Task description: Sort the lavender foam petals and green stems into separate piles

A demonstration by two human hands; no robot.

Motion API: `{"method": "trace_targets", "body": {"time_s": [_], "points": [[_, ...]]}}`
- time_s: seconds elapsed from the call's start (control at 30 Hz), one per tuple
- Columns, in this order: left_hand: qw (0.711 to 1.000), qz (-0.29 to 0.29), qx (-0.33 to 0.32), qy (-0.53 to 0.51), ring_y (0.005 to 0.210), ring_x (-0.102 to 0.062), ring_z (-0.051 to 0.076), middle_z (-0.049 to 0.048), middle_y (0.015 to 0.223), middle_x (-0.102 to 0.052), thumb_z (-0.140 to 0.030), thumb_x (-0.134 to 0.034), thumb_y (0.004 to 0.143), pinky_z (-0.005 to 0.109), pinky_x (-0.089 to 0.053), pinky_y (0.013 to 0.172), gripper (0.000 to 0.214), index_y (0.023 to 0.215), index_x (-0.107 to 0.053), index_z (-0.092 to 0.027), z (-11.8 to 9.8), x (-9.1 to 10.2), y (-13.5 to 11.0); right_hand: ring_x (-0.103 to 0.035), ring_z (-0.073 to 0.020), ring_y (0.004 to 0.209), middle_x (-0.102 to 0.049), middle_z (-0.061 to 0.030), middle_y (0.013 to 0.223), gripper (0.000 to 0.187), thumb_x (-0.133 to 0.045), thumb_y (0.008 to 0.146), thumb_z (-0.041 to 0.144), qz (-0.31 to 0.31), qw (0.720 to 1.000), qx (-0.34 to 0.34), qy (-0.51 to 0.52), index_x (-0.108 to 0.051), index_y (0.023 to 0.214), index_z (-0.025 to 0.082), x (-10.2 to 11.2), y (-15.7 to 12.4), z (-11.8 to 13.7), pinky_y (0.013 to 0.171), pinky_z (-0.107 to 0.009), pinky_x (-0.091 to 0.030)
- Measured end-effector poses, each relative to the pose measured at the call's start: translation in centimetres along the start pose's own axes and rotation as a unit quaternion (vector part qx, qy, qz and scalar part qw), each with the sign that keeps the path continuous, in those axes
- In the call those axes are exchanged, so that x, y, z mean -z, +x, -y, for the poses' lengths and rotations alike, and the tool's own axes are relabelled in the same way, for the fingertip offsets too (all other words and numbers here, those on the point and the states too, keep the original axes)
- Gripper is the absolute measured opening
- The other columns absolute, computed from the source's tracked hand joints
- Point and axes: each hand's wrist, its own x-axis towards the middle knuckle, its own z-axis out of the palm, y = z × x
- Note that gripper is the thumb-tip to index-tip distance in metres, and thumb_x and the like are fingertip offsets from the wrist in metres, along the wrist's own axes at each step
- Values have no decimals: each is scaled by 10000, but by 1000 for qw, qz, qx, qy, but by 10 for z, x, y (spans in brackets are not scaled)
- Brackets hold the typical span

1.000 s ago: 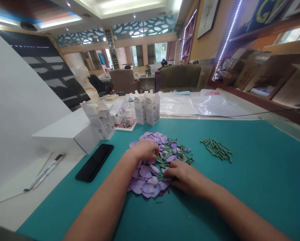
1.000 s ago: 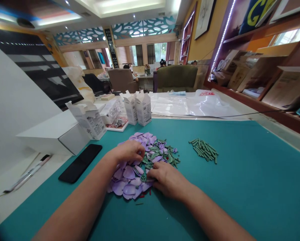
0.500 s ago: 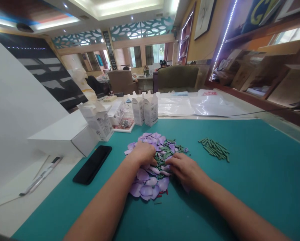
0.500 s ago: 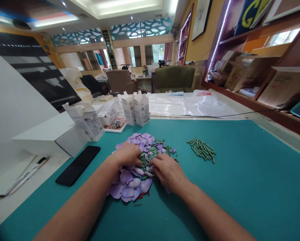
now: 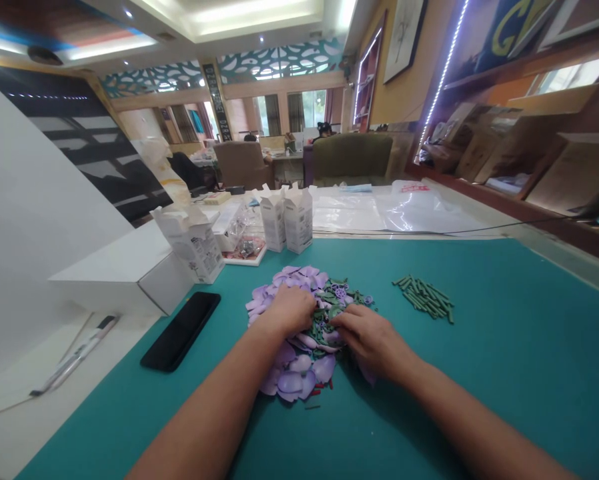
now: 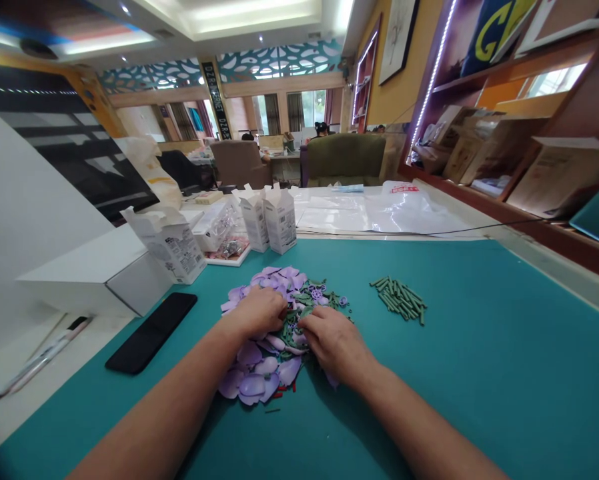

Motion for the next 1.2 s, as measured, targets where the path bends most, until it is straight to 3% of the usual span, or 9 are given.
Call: {"method": "trace_targets", "body": {"time_s": [0.3,0.57,0.8,0.9,1.0,1.2], "points": [[999,7,32,0,957,-670,341,189,911,-731,-177,-573,741,451,-468,860,221,883,-727,-107,-8,2,-1,-583,-168,823,-633,-54,861,256,-414,948,216,-31,999,16,-6,-669,965,214,-1,0,-4,712,-279,-444],[998,15,27,-51,840,-676,253,73,834,-748,-209,-584,690,300,-464,692,174,786,-729,-213,12,11,-5,-610,-177,822,-651,-55,873,249,-424,944,205,-36,999,11,2,-671,972,213,0,1,-9,711,-290,-463],[994,8,20,-104,716,-625,186,18,780,-717,-193,-581,692,245,-364,547,128,770,-681,-209,26,14,-8,-624,-177,849,-669,-60,908,245,-441,938,212,-47,999,7,21,-683,978,221,0,1,-10,737,-292,-487],[981,-15,-38,-192,692,-590,149,-8,748,-676,-139,-570,694,218,-360,554,134,781,-655,-196,21,16,-9,-626,-191,902,-676,-74,960,272,-429,941,217,-84,996,-4,24,-672,1061,219,1,2,-9,772,-309,-493],[949,-29,-99,-296,692,-571,127,-29,731,-634,-128,-553,717,198,-379,585,133,806,-631,-190,12,17,-9,-628,-189,941,-681,-77,1016,265,-452,943,250,-110,993,-7,39,-650,1117,222,3,2,-8,799,-307,-488],[921,-102,-100,-363,703,-565,137,-26,744,-610,-170,-546,786,222,-402,624,103,871,-601,-187,-6,16,-7,-613,-156,787,-666,-40,836,185,-483,935,265,-89,996,6,27,-661,920,217,13,4,-16,700,-259,-450]]}}
